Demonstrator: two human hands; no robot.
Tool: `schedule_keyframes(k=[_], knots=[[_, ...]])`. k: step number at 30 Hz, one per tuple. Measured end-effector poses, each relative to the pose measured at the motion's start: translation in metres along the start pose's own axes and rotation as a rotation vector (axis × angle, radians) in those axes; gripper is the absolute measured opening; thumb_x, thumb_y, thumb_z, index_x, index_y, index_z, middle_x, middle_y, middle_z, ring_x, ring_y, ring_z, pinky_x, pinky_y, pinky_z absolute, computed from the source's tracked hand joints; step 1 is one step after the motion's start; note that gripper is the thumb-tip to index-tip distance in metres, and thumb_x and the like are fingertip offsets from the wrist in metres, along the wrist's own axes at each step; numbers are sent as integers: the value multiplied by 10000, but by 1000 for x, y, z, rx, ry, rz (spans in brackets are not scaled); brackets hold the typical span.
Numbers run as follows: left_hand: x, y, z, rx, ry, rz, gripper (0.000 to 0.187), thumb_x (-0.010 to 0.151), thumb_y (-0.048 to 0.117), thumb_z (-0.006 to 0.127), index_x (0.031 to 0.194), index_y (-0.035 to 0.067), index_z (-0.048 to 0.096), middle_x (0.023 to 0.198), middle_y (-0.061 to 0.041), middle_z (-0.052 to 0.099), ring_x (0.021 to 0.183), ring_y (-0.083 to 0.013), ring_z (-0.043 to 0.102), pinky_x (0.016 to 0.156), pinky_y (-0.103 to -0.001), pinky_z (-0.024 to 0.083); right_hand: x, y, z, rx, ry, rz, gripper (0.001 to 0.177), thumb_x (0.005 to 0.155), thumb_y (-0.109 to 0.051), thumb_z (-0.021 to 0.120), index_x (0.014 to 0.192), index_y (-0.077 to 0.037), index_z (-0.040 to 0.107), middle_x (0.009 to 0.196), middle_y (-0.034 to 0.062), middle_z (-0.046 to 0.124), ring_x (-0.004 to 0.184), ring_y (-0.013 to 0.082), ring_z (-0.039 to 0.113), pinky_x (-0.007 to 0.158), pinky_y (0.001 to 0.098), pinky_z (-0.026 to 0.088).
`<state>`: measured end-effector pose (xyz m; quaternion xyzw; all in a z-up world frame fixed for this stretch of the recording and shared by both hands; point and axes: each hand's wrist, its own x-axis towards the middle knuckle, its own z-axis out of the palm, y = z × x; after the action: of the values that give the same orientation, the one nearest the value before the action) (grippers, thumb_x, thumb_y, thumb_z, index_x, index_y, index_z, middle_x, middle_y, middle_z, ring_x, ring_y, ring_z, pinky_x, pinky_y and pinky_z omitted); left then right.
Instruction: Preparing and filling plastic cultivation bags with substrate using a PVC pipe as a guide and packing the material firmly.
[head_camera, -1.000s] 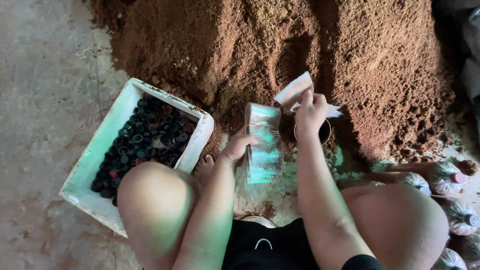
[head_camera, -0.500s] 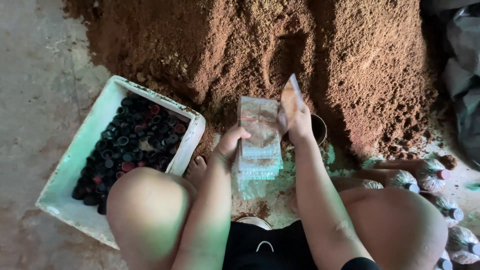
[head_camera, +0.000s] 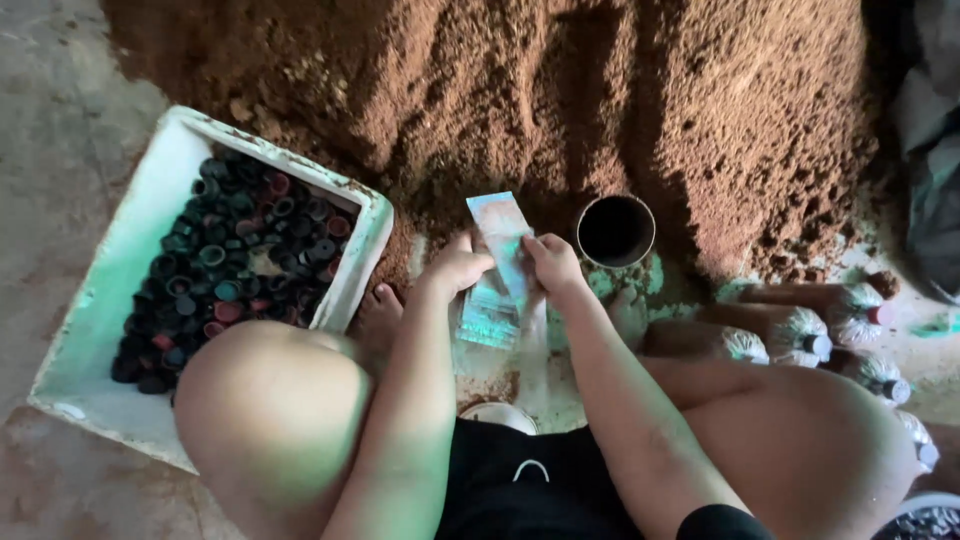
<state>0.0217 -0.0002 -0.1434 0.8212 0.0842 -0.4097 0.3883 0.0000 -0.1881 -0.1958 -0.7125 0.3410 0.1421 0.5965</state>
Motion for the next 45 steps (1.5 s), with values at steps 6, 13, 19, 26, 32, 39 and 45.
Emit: schedule_keyframes(k=[6,13,19,26,32,39,45], knots=[[-20,-15,18,479,-260,44,612,746,332,536,1251,34,714,1356,-217,671,1307,-400,600,1097,-486,475,-32,25,-29,-620,-163,-58,397,843,-551,721,904,-167,800,835,93,765,920,318,734,786,447,599],[2,-70,66,527,-618,33,789,772,504,817,1374,20,658,1451,-166,604,1411,-321,512,1186,-460,408,-41,57,-45,-823,-588,163,466,866,-534,659,1118,-164,788,1234,159,736,1269,394,605,1148,476,441],[38,-127,104,420,-513,-48,732,679,470,897,1284,109,698,1358,-112,676,1334,-312,584,1122,-454,482,13,171,-48,-1579,-908,-552,388,964,-278,415,968,-117,769,1051,81,795,1076,278,731,1040,443,563],[37,-118,81,-85,-254,-257,859,669,627,835,1392,212,631,1438,-75,620,1371,-301,543,1122,-440,480,0,133,-40,-763,-388,138,494,920,-600,593,943,-125,726,864,145,729,916,377,713,786,507,571],[9,-50,47,-183,88,-69,368,863,502,586,1007,217,767,1145,-51,737,1203,-270,648,1058,-423,505,-38,56,-30,-208,-359,326,372,795,-403,840,1019,-115,771,734,38,653,597,175,612,467,286,464],[77,-56,4,-886,510,-56,420,967,446,653,1073,40,633,1086,-132,710,1125,-292,655,986,-451,511,-48,58,-32,-233,-576,321,320,683,-310,943,875,-95,803,664,62,675,574,148,580,468,267,375],[-24,45,1,-576,264,-53,981,724,631,839,1504,196,434,1464,-160,581,1295,-345,618,1120,-434,502,-56,-44,-30,107,-337,24,272,834,-111,789,1095,-57,729,895,128,730,710,205,723,581,347,592]])
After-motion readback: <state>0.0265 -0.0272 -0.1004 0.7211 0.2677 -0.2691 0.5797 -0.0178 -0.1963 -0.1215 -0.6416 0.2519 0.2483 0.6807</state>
